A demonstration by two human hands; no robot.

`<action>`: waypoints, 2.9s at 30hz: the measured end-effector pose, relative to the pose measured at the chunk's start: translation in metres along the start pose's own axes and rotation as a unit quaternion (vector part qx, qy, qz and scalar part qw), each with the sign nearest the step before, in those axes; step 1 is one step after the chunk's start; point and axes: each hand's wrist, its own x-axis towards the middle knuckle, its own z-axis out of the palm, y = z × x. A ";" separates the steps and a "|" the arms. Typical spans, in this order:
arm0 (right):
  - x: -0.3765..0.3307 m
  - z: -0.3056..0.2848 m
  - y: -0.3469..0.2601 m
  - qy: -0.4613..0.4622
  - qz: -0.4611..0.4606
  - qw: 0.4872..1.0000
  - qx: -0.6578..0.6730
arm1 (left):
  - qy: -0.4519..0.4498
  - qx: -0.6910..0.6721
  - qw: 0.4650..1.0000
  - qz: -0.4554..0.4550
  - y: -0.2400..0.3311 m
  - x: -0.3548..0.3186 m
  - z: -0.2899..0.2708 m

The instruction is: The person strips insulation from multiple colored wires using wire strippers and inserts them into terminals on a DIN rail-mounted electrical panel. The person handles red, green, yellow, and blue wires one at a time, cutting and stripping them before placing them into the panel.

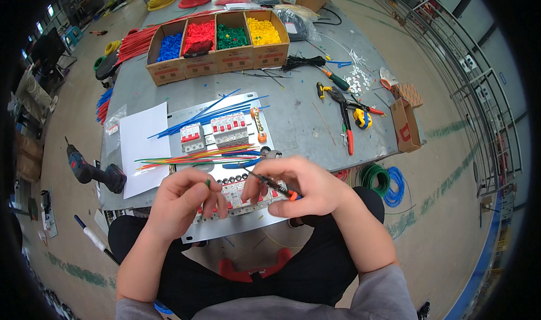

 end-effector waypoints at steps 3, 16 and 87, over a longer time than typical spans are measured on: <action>-0.005 0.000 0.003 0.114 -0.073 0.970 -0.202 | 0.023 0.107 0.993 0.054 0.009 -0.012 0.019; 0.009 0.018 0.002 0.184 -0.241 0.784 -0.542 | 0.021 0.474 0.797 0.373 0.007 -0.008 0.024; 0.011 0.016 0.014 0.187 -0.259 0.789 -0.525 | 0.010 0.506 0.769 0.391 0.005 -0.004 0.027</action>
